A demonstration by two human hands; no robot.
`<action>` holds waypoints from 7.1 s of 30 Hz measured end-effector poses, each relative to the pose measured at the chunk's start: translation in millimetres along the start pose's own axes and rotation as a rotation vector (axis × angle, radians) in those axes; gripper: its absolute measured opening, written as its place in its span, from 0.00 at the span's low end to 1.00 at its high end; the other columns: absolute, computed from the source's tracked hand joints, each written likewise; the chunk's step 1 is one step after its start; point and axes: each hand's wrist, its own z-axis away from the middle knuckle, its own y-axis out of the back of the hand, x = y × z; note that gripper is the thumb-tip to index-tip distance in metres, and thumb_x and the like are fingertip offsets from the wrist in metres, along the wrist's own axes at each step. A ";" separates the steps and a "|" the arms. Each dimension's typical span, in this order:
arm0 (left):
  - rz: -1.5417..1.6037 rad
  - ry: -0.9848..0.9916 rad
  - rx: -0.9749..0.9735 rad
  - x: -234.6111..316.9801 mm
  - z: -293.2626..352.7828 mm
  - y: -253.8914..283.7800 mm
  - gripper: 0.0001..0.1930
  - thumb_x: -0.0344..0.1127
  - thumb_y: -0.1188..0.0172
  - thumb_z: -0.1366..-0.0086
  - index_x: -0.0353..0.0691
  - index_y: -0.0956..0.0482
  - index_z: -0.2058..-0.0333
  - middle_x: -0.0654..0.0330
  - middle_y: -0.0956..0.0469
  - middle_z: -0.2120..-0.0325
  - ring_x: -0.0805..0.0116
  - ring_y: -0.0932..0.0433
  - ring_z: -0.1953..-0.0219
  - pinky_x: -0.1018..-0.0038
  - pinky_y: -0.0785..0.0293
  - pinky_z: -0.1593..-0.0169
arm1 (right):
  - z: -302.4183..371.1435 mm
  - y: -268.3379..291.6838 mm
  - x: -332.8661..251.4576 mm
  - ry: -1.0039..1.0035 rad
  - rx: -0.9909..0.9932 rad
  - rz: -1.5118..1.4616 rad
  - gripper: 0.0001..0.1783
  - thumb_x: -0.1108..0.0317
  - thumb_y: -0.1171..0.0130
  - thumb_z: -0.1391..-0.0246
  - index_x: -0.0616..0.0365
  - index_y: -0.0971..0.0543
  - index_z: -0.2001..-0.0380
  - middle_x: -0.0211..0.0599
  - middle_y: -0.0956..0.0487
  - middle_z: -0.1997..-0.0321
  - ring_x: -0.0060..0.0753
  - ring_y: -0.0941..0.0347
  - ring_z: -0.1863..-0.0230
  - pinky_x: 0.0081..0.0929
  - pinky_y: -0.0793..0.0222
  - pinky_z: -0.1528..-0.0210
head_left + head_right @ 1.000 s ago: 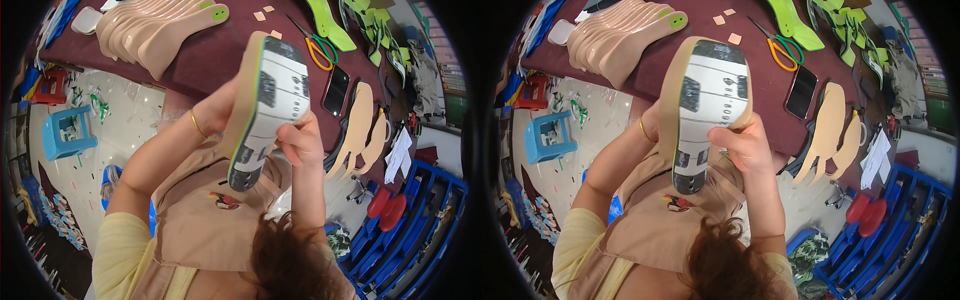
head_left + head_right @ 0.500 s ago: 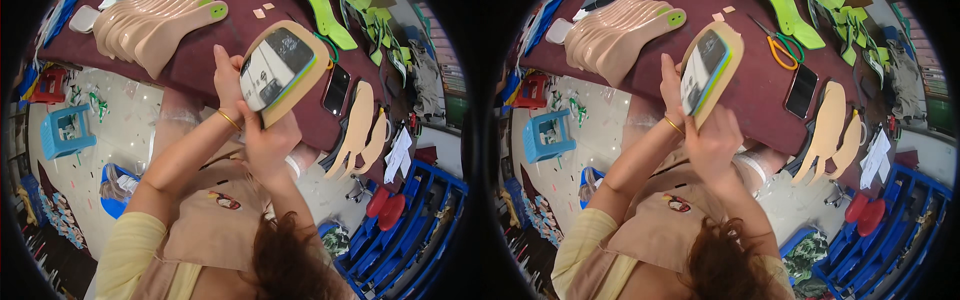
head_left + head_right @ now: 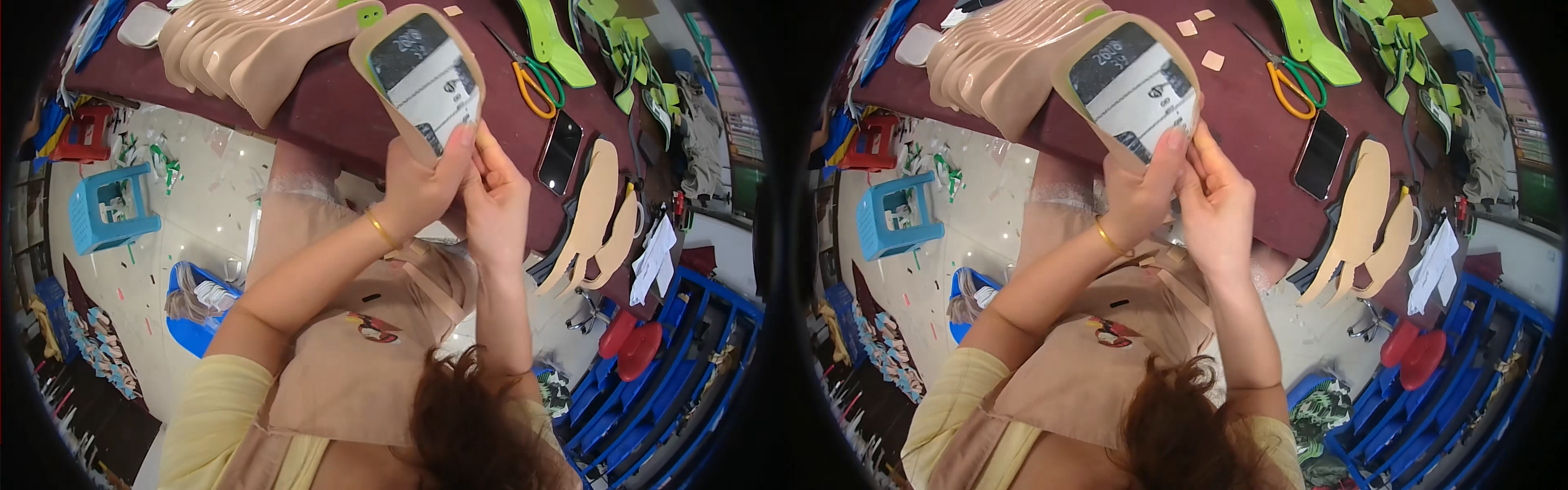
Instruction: Manually aligning, cutting, and assembling shoe components on a workstation.
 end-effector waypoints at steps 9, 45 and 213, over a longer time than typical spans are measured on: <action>0.368 0.318 0.138 -16.9 -4.8 -7.7 0.16 0.46 0.51 0.32 0.37 0.27 0.59 0.60 0.22 0.69 0.74 0.24 0.64 0.78 0.27 0.66 | 26.5 -7.7 26.9 0.352 -0.013 0.511 0.30 0.58 0.58 0.36 0.75 0.40 0.41 0.62 0.36 0.39 0.53 0.42 0.35 0.34 0.46 0.37; 0.342 0.413 -0.295 -6.3 23.3 20.9 0.14 0.44 0.47 0.33 0.40 0.30 0.59 0.67 0.30 0.72 0.80 0.34 0.69 0.79 0.34 0.64 | 2.0 20.7 10.6 -0.206 -0.045 0.174 0.19 0.56 0.56 0.36 0.62 0.35 0.53 0.35 0.26 0.67 0.22 0.29 0.75 0.18 0.34 0.77; 0.456 0.779 -0.395 11.1 -3.4 45.7 0.30 0.56 0.55 0.32 0.37 0.33 0.44 0.65 0.25 0.60 0.82 0.29 0.61 0.82 0.29 0.63 | -3.9 27.2 19.9 -0.145 -0.094 -0.280 0.12 0.63 0.37 0.46 0.60 0.24 0.72 0.25 0.24 0.75 0.12 0.33 0.74 0.13 0.38 0.69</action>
